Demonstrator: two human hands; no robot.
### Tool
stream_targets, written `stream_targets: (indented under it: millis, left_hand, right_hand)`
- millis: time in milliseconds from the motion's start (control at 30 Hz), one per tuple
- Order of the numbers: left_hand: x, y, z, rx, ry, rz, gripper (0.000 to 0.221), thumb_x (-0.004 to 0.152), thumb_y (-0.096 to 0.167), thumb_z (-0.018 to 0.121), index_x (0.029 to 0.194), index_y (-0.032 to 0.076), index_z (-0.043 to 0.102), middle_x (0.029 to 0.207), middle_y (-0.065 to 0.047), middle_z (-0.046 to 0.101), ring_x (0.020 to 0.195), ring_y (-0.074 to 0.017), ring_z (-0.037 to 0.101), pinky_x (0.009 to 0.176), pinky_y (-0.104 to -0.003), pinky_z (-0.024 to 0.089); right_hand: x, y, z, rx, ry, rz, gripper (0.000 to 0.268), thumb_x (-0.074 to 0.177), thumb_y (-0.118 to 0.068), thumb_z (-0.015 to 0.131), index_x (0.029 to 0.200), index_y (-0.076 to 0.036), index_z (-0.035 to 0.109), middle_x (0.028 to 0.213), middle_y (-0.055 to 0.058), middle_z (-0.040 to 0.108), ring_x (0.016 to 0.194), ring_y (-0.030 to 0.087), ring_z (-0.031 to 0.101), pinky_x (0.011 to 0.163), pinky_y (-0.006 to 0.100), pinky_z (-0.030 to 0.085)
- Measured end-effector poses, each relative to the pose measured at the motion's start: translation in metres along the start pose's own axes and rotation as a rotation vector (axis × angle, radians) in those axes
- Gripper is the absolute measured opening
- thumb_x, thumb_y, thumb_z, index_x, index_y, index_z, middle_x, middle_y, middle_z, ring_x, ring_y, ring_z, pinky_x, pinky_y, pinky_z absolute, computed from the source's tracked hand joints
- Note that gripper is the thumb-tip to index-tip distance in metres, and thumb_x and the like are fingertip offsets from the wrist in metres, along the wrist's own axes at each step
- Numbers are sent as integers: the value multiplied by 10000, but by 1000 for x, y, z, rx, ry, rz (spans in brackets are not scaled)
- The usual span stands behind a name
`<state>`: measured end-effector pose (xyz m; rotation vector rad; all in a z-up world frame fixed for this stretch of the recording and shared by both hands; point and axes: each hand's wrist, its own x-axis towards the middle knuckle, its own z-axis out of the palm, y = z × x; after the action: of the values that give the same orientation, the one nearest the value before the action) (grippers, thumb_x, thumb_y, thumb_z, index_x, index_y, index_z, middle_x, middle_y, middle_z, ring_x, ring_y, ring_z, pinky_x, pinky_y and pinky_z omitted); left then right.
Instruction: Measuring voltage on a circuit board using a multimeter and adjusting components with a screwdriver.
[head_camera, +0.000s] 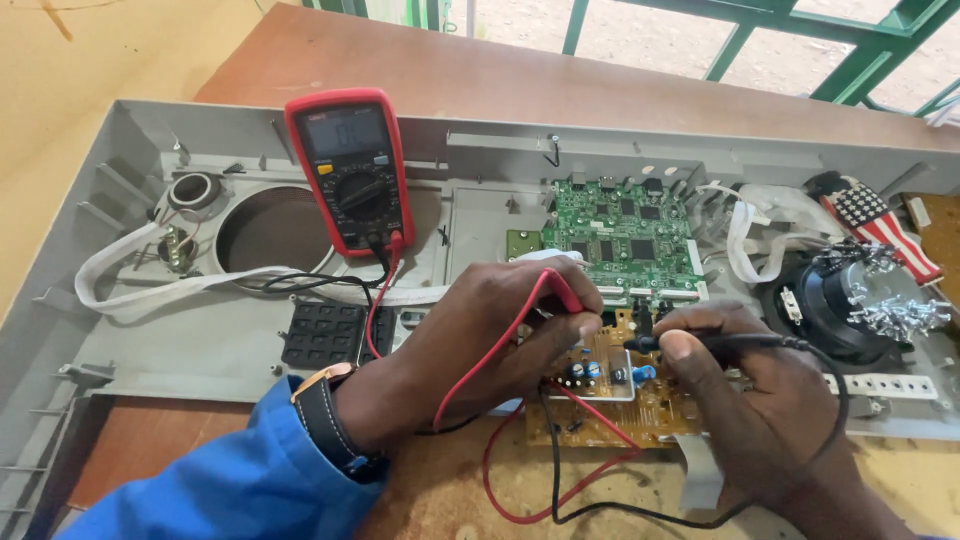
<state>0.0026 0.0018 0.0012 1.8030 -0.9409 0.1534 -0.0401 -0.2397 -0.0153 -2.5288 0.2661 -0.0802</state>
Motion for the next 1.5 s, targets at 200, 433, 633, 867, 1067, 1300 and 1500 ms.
stream_targets:
  millis: [200, 433, 633, 867, 1067, 1300, 1500]
  left_hand:
    - [0, 0, 1, 6, 2, 16, 82, 977, 144, 570, 916, 92, 581, 810, -28, 633, 708, -184, 586, 682, -322, 475]
    - [0, 1, 0, 13, 2, 17, 76, 983, 158, 568, 943, 95, 587, 821, -34, 628, 711, -191, 575, 678, -330, 465]
    - [12, -1, -31, 85, 484, -9, 144, 1035, 153, 470, 941, 113, 571, 857, -19, 609, 765, -143, 566, 682, -300, 458]
    - [-11, -14, -116, 254, 829, -496, 269, 871, 313, 651, 1058, 123, 626, 656, 79, 404, 620, -97, 485, 614, -313, 465]
    - [-27, -46, -133, 282, 534, -656, 242, 829, 259, 693, 1036, 137, 715, 800, 18, 712, 701, -127, 641, 655, -306, 533]
    - [-32, -38, -145, 95, 476, -714, 288, 869, 212, 712, 1143, 122, 723, 963, -8, 759, 907, -151, 729, 815, -318, 617]
    - [-33, -55, -146, 79, 474, -720, 164, 887, 236, 731, 1006, 127, 706, 851, 15, 714, 804, -132, 704, 739, -301, 602]
  right_hand:
    - [1, -8, 0, 138, -37, 27, 313, 872, -425, 619, 990, -210, 814, 950, -52, 827, 794, 143, 802, 778, 309, 556]
    - [5, 5, 7, 202, -21, -207, 311, 875, -393, 641, 953, -166, 840, 921, -29, 829, 875, 119, 751, 820, 289, 537]
    - [6, 1, 5, 292, -9, -59, 306, 867, -296, 658, 1035, -127, 851, 939, 54, 857, 868, 157, 801, 809, 305, 592]
    - [-5, -12, -5, 141, 97, -218, 303, 948, -257, 608, 1061, -95, 837, 1092, 41, 800, 1023, 158, 705, 891, 344, 529]
    - [-15, -37, 4, 417, 191, -317, 271, 1006, -63, 578, 1211, 17, 735, 1067, 171, 732, 964, 248, 676, 850, 355, 510]
    - [1, -68, 1, 324, 41, -383, 304, 944, -159, 644, 1208, -74, 769, 1091, 92, 772, 1022, 178, 667, 887, 344, 537]
    - [3, -93, 5, 272, -115, -473, 326, 954, -176, 602, 1234, -113, 756, 1156, 33, 783, 999, 148, 737, 930, 294, 551]
